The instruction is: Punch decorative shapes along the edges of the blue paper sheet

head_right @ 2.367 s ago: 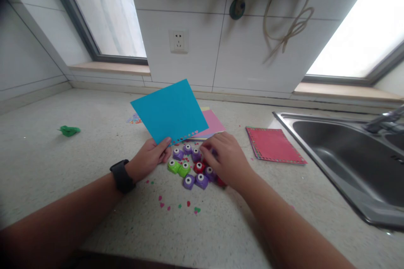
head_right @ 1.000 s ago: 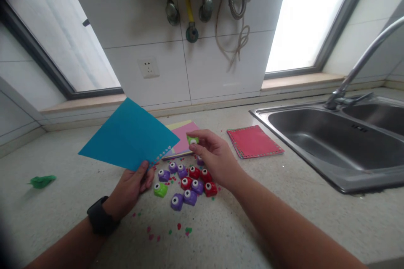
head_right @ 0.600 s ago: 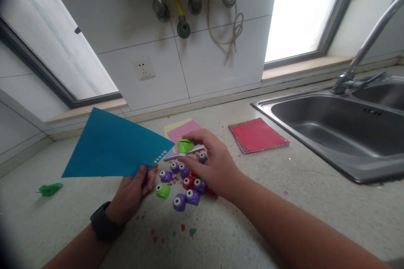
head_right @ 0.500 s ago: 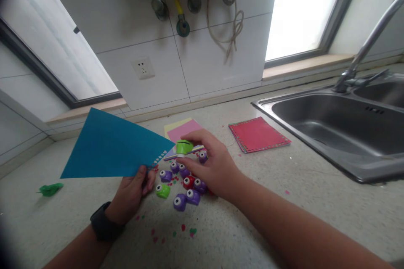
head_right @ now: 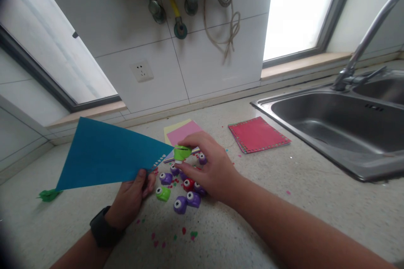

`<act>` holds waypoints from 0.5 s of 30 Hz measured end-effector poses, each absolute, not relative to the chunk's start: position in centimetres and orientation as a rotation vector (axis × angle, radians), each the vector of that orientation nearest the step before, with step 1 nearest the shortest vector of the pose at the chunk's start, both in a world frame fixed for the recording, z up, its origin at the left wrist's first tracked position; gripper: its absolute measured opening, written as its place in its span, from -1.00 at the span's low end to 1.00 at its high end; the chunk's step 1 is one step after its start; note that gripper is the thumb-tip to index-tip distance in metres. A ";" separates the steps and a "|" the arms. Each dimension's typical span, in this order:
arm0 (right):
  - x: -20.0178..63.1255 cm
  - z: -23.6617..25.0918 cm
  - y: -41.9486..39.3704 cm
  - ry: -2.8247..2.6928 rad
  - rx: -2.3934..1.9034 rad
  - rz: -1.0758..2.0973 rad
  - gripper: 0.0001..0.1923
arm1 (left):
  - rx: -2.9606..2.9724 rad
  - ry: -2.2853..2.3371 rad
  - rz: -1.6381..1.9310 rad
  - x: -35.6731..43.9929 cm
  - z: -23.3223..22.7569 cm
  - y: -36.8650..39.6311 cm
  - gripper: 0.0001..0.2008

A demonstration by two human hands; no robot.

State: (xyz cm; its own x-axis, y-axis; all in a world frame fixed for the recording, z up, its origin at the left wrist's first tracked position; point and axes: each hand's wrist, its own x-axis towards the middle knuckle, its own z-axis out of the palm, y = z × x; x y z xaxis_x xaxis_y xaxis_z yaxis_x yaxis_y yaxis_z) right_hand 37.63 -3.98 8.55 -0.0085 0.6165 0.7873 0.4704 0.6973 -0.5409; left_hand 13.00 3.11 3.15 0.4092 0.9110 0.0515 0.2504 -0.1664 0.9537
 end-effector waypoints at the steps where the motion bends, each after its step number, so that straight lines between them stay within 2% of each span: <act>1: 37.6 8.6 -4.0 -1.657 -0.886 0.136 -0.67 | 1.671 1.034 0.823 13.0 3.2 3.1 -0.33; 15: 37.5 9.0 -4.3 -1.729 -0.864 0.128 -0.61 | 1.749 1.065 0.770 12.5 2.7 3.3 -0.39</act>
